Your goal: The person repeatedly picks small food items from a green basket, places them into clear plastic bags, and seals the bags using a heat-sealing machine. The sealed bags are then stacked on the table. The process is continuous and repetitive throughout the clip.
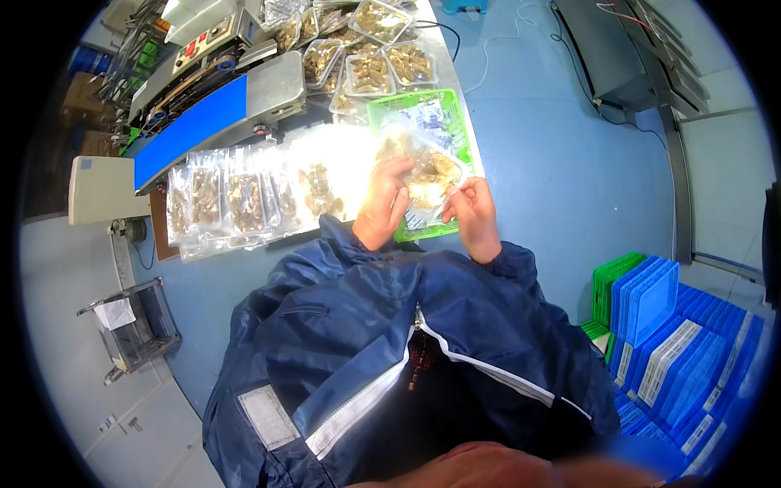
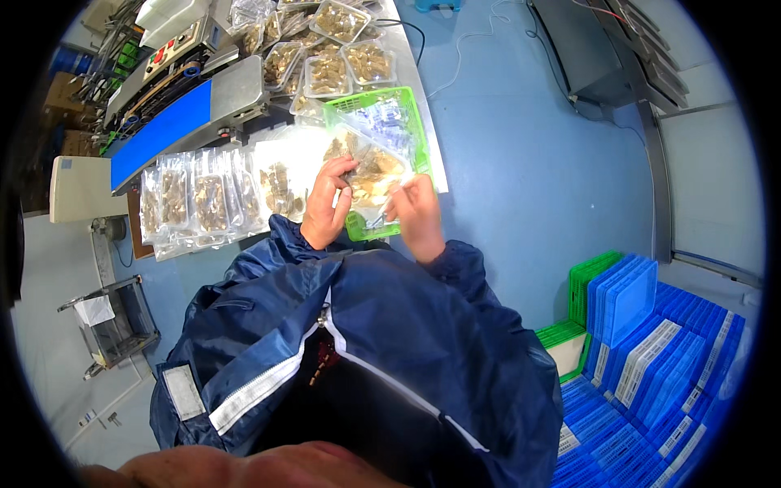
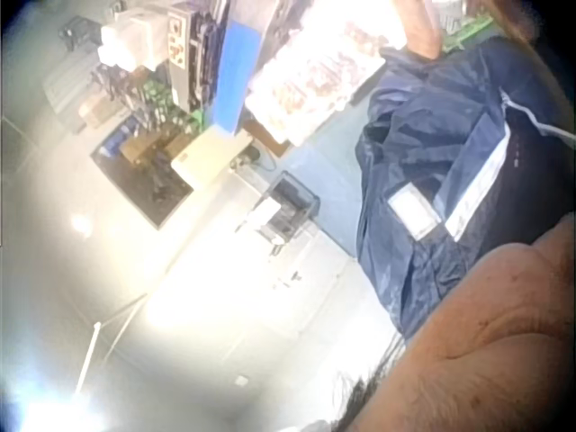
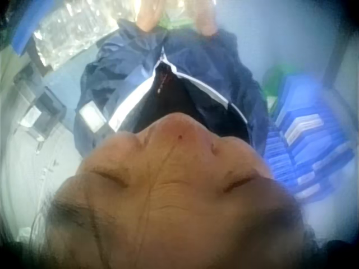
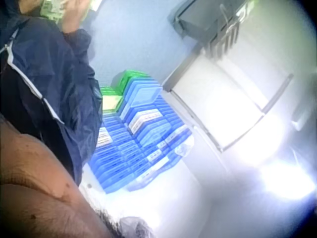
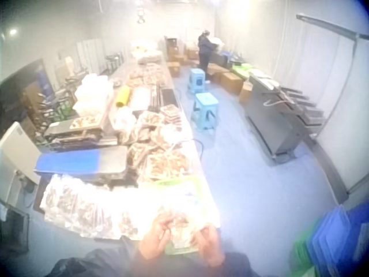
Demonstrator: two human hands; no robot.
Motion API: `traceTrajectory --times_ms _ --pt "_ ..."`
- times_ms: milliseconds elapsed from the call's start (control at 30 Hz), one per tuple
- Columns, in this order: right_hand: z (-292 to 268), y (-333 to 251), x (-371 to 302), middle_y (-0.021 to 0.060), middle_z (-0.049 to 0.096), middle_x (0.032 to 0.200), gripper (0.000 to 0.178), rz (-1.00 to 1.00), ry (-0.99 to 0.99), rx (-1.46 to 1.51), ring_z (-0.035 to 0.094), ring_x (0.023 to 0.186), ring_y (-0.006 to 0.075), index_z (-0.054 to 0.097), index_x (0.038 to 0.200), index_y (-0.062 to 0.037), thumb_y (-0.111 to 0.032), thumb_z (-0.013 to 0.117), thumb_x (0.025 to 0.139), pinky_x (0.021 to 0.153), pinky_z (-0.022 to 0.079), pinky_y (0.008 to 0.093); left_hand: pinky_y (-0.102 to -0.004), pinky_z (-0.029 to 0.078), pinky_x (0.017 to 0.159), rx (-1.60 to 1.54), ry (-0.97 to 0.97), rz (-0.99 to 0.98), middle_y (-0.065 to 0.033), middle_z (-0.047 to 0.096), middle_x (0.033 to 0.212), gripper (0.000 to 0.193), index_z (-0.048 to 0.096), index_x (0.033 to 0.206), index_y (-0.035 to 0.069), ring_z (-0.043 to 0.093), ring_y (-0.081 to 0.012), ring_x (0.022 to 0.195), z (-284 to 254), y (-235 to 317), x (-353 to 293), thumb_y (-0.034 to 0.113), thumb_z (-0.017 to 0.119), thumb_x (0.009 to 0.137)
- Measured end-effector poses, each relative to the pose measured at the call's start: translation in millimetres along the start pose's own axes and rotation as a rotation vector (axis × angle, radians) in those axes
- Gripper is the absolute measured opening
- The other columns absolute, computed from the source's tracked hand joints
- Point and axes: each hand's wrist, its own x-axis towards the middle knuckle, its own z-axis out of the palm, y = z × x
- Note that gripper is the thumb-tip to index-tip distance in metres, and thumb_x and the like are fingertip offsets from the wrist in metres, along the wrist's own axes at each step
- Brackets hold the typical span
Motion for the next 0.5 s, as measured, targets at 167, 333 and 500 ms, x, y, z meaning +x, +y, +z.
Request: traceTrajectory --times_ms 167,333,500 --pt "-6.1 -5.6 -2.5 0.0116 0.059 0.087 0.011 0.12 -0.068 -0.039 0.062 0.069 0.0155 0.043 0.098 0.0006 -0.007 0.051 0.099 0.061 0.051 0.027 -0.0523 0.028 0.111 0.045 -0.002 -0.006 -0.0181 0.057 0.129 0.004 0.049 0.095 0.001 0.049 -0.0379 0.128 -3.8 -6.5 -1.4 -0.002 0.05 0.092" --pt "23.6 25.9 10.9 0.0124 0.062 0.092 0.014 -0.052 0.058 0.013 0.063 0.077 0.0162 0.049 0.106 0.0017 -0.006 0.055 0.096 0.068 0.052 0.0286 -0.057 0.024 0.112 -0.002 -0.155 0.126 -0.0164 0.058 0.128 0.01 0.05 0.097 0.004 0.05 -0.0359 0.128 10.8 5.0 -4.7 -0.002 0.053 0.09" --pt "20.2 31.8 20.5 0.0113 0.065 0.093 0.016 -0.064 0.03 -0.184 0.061 0.081 0.0163 0.055 0.106 0.0001 0.001 0.055 0.09 0.07 0.05 0.0306 -0.058 0.023 0.113 -0.146 -0.188 0.119 -0.0148 0.058 0.126 0.013 0.05 0.096 0.005 0.052 -0.0353 0.126 16.7 13.5 -6.5 -0.005 0.053 0.089"
